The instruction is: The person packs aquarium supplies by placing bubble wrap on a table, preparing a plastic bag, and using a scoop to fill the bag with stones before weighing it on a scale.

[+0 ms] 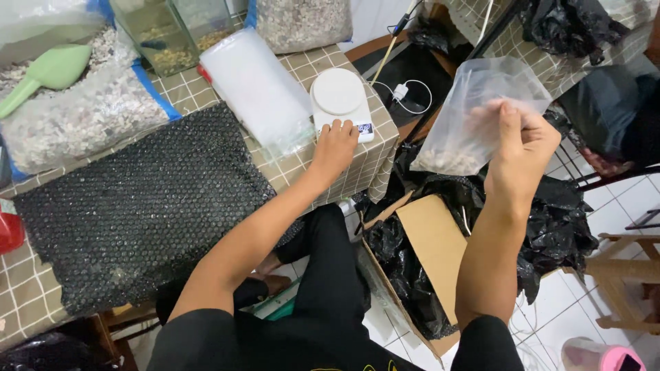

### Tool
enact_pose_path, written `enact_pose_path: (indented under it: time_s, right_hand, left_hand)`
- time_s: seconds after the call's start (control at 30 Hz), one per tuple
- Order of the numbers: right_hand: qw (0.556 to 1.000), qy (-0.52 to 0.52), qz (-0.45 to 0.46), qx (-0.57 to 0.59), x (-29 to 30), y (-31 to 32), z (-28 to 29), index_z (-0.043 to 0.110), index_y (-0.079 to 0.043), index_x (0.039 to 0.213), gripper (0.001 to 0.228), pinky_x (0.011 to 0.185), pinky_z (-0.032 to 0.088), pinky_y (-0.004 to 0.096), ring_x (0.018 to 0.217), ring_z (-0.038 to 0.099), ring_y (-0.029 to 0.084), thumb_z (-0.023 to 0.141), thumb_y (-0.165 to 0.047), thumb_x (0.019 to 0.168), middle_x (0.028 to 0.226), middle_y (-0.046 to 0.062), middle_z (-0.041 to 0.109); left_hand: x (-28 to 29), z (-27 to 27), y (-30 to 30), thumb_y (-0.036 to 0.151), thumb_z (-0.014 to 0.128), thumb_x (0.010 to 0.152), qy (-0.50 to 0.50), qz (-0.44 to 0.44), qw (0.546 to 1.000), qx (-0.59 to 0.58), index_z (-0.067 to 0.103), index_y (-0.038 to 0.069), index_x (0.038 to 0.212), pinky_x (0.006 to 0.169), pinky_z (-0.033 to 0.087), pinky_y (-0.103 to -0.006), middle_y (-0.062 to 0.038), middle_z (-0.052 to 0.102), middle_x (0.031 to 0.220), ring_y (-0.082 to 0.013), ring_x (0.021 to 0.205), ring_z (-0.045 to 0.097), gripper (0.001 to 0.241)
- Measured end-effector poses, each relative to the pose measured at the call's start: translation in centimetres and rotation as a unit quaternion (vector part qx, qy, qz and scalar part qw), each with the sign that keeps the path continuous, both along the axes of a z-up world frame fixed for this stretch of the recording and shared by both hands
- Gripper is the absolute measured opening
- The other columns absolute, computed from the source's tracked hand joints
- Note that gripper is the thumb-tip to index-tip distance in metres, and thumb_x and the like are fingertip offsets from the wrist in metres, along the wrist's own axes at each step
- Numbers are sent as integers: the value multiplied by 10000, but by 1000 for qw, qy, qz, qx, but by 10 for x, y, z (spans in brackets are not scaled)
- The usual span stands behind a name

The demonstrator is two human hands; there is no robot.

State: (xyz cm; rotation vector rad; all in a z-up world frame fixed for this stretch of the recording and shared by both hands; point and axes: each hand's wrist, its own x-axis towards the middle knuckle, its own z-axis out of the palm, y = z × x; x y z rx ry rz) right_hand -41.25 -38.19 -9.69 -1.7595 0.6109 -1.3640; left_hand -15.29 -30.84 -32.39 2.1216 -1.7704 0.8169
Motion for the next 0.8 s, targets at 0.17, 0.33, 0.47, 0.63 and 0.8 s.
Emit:
enact_pose_path:
  time_s: [0.17,0.33,0.47,0.63,0.8]
  right_hand:
    - [997,4,68,49,5,-1,11,725,-48,1081,258,740,632,257,860,730,131,642,-290,1113,990,110,756]
    - [988,14,147,46,27,-6,37,700,-69,1095,199,867,646,265,952,735,143,608,-240,1136,1040,61,733]
    - [972,2,228,63,57,-19,40,688,-111,1098,152,970,631,260,965,685,104,616,-244,1113,1028,-16,688]
    - [972,20,207,113,114,-11,43,609,-154,875,233,1006,587,318,955,589,103,516,-154,1089,1011,-11,616]
    - [962,-19,230,147,164,-26,16,647,-147,898,232,944,574,332,915,664,136,513,-245,1061,969,11,693]
  left_hand:
    - [-1,-1,-4,188,681,841,8,31,997,77,722,154,1056,728,433,-428,-34,643,1049,-279,946,589,222]
    - [-3,63,23,105,659,820,186,6,974,127,650,80,1259,969,416,-552,-124,644,1265,-338,1182,551,440]
    - [16,134,70,-34,521,908,358,4,930,81,693,70,1283,986,572,-485,-156,736,1228,-328,1146,675,425]
    - [68,155,183,3,514,895,354,55,933,-42,749,49,1143,912,534,-506,-157,756,1104,-323,1026,683,345]
    - [123,115,285,101,521,929,279,164,946,-31,739,128,1191,909,421,-534,-146,729,1161,-349,1109,589,341]
